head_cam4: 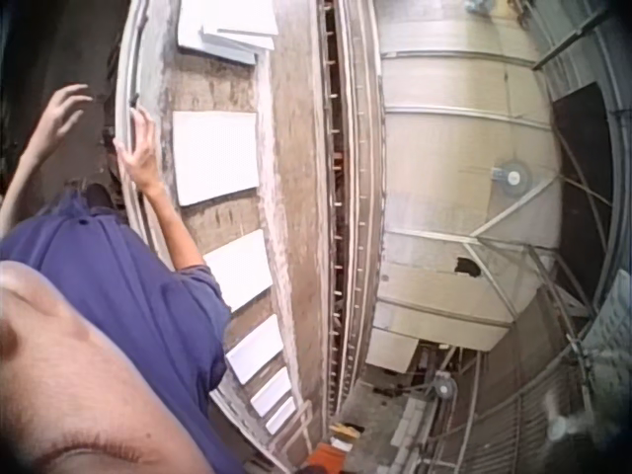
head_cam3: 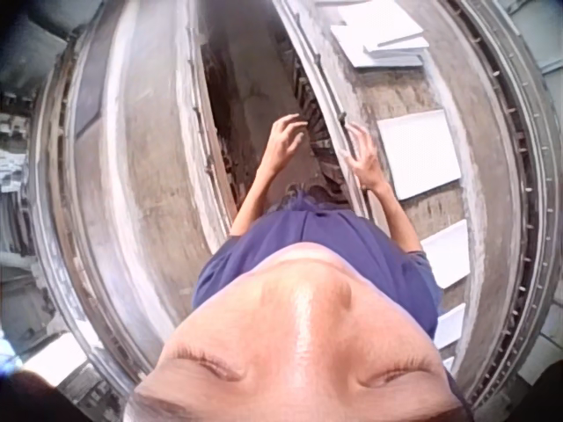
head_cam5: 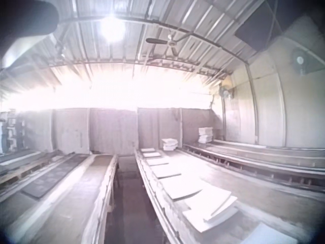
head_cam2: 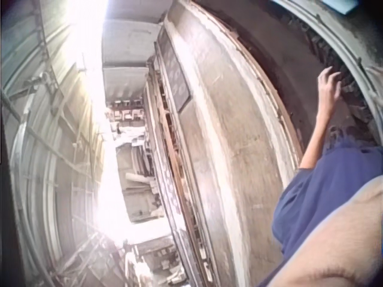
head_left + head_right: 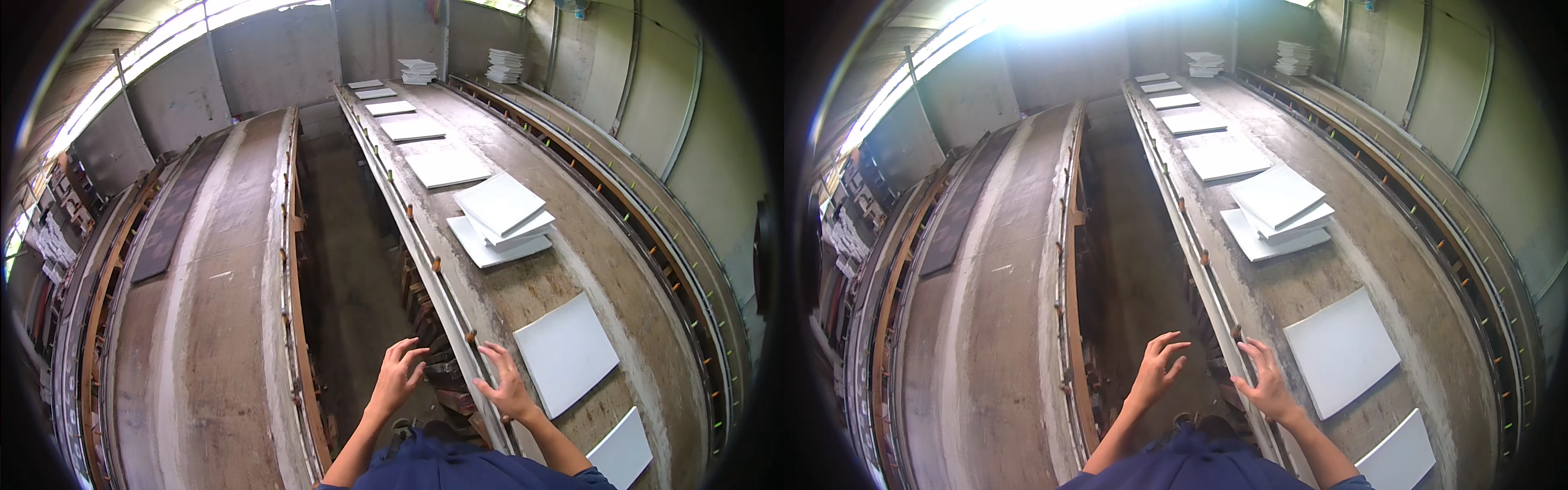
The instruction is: The person repeatedly picks up white rectangular panels from a conveyor belt and places them into a wooden frame. They smooth the panels with their hands and then remove the frame, continuing the cycle with additional panels.
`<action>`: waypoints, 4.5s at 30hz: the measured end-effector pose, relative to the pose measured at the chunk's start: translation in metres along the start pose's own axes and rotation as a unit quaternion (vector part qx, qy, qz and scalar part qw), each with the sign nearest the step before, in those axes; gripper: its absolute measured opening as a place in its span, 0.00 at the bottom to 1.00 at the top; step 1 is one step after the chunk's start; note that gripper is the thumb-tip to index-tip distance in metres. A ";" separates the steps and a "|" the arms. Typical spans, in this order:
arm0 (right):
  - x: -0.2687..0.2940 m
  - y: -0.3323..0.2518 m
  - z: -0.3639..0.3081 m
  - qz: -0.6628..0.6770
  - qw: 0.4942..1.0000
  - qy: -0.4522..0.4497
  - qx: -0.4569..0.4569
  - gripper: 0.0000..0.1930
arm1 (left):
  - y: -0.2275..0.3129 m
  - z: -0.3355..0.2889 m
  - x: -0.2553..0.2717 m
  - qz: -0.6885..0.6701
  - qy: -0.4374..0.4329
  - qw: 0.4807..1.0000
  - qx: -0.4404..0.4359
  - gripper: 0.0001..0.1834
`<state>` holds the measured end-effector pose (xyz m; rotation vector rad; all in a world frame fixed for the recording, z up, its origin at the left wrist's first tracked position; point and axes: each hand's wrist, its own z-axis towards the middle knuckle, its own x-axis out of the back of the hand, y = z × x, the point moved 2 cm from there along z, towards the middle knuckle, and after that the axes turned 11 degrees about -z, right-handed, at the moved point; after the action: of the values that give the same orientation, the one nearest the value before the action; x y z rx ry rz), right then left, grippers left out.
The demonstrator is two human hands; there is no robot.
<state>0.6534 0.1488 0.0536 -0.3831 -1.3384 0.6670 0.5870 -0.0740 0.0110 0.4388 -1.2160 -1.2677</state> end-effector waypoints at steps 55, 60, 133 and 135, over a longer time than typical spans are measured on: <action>0.027 0.126 0.240 0.102 0.712 0.518 -0.464 0.28 | -0.106 0.438 -0.114 -0.445 -0.411 0.784 0.136 0.31; 0.041 0.062 0.142 0.067 0.661 0.556 -0.500 0.29 | -0.037 0.371 -0.120 -0.440 -0.513 0.718 0.166 0.31; 0.130 -0.099 -0.912 0.054 0.545 0.695 -0.466 0.30 | 0.485 -0.524 -0.416 -0.282 -0.592 0.751 -0.080 0.36; 0.142 -0.088 -0.922 0.058 0.563 0.673 -0.477 0.30 | 0.490 -0.530 -0.422 -0.270 -0.588 0.762 -0.024 0.35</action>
<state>1.5810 0.2802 0.0231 -1.5012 0.0175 -0.4298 1.3486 0.2714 0.0293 -0.1582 -2.1805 -2.2137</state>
